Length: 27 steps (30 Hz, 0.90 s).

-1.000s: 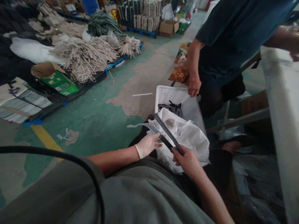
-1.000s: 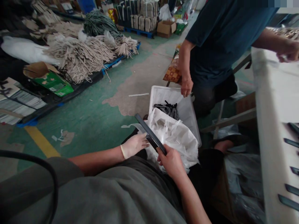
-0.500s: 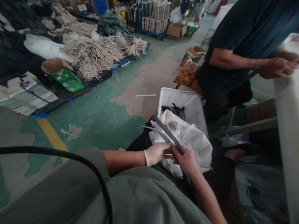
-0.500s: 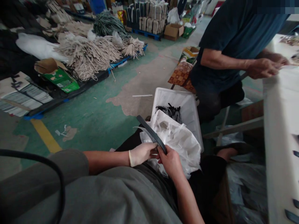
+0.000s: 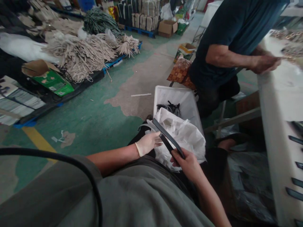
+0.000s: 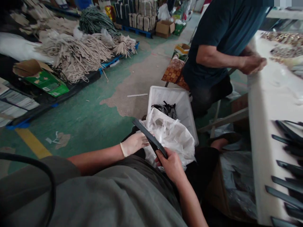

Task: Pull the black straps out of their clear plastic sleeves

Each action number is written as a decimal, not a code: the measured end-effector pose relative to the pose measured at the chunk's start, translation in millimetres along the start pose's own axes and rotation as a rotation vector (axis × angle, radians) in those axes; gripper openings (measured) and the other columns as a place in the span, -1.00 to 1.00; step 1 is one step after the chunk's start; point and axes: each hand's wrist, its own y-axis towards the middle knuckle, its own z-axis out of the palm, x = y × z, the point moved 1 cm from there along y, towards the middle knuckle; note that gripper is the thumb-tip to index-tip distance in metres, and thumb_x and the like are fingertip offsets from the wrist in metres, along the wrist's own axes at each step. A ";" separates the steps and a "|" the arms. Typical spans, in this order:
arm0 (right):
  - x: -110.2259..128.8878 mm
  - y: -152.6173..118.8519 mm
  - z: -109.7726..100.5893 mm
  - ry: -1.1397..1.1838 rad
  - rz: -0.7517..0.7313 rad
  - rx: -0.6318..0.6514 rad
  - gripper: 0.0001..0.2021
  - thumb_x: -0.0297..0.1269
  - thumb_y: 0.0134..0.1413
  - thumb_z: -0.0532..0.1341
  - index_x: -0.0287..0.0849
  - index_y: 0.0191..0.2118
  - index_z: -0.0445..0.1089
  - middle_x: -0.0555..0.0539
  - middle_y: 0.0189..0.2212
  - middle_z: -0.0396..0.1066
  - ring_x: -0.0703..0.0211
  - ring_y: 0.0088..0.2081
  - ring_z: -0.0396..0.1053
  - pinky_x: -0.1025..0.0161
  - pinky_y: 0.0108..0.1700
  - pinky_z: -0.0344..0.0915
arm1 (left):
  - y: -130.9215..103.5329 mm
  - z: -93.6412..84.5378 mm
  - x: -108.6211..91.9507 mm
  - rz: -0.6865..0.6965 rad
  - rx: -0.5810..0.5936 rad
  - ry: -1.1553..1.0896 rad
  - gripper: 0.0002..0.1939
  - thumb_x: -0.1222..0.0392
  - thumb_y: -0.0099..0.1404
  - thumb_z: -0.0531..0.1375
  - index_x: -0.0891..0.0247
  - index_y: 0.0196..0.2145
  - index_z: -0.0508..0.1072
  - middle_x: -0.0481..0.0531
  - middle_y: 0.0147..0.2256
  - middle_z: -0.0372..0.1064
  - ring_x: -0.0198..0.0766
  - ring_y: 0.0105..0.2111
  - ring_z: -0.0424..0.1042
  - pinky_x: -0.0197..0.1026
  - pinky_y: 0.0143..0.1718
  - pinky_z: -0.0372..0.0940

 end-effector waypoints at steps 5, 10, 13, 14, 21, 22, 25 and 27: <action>-0.9 -3.1 3.9 -0.151 -0.004 -0.093 -0.70 -0.01 0.13 0.13 -0.14 -0.40 0.39 0.02 -0.65 0.43 0.21 -0.64 0.38 0.32 -0.56 0.24 | -0.5 1.2 14.0 -0.078 0.104 0.077 -0.74 0.04 0.18 0.30 0.32 -0.30 0.52 0.14 -0.25 0.50 -0.21 -0.30 0.44 -0.19 -0.18 0.24; -4.9 6.0 -2.7 -0.076 -0.030 -0.283 -0.65 0.00 0.16 0.11 -0.16 -0.32 0.47 -0.03 -0.57 0.50 0.17 -0.64 0.37 0.25 -0.53 0.30 | -2.1 3.7 22.1 -0.120 0.089 0.154 -0.69 0.02 0.24 0.24 0.34 -0.23 0.53 0.19 -0.21 0.51 -0.17 -0.23 0.47 -0.20 -0.16 0.27; -12.7 2.4 -8.8 -0.019 -0.219 -0.355 -0.71 -0.14 0.14 0.16 -0.14 -0.13 0.53 -0.12 -0.27 0.59 0.03 -0.33 0.54 0.14 -0.24 0.44 | -6.7 -3.8 10.7 -0.171 0.094 0.162 -0.72 0.08 0.26 0.21 0.34 -0.19 0.54 0.20 -0.16 0.51 -0.12 -0.15 0.47 -0.19 -0.15 0.30; -14.3 1.0 -7.8 -0.025 -0.329 -0.307 -0.71 -0.25 0.10 0.18 -0.11 -0.09 0.53 -0.12 -0.12 0.57 -0.01 -0.16 0.54 0.10 -0.08 0.42 | -8.9 -6.4 8.4 -0.173 0.124 0.175 -0.73 0.08 0.24 0.22 0.32 -0.21 0.55 0.19 -0.18 0.51 -0.10 -0.15 0.47 -0.16 -0.15 0.31; -10.9 3.7 7.2 -0.014 -0.566 -0.185 -0.63 -0.57 -0.13 0.16 -0.11 -0.20 0.55 -0.07 -0.22 0.59 0.06 -0.15 0.51 0.16 -0.04 0.38 | -18.6 -6.8 19.9 -0.231 0.380 0.186 -0.77 0.22 0.15 0.31 0.26 -0.19 0.54 0.19 -0.12 0.51 -0.03 -0.01 0.42 -0.09 0.09 0.25; -8.8 2.2 5.1 0.008 -0.544 -0.227 -0.71 -0.53 -0.10 0.18 -0.13 -0.27 0.56 -0.06 -0.32 0.58 0.07 -0.24 0.51 0.19 -0.14 0.39 | -17.0 -6.8 22.0 -0.313 0.394 0.137 -0.70 0.14 0.21 0.27 0.33 -0.13 0.51 0.26 -0.09 0.49 0.00 -0.01 0.44 -0.05 0.06 0.27; -4.0 -14.6 -10.9 0.130 -0.451 -0.303 -0.92 -0.31 -0.03 0.28 -0.16 -0.40 0.54 -0.03 -0.53 0.47 0.15 -0.47 0.39 0.25 -0.38 0.33 | -5.9 -19.0 18.1 -0.437 0.166 -0.039 -0.53 -0.03 0.29 0.19 0.42 -0.02 0.43 0.29 -0.13 0.50 -0.01 -0.12 0.51 -0.07 -0.09 0.37; -5.0 -35.0 -26.9 0.238 -0.370 -0.303 -0.81 -0.15 0.00 0.32 -0.17 -0.39 0.54 0.01 -0.62 0.35 0.25 -0.59 0.23 0.30 -0.54 0.20 | 3.7 -35.9 2.3 -0.340 -0.103 -0.139 -0.58 -0.02 0.33 0.16 0.37 -0.02 0.41 0.21 -0.21 0.53 -0.09 -0.23 0.55 -0.12 -0.20 0.42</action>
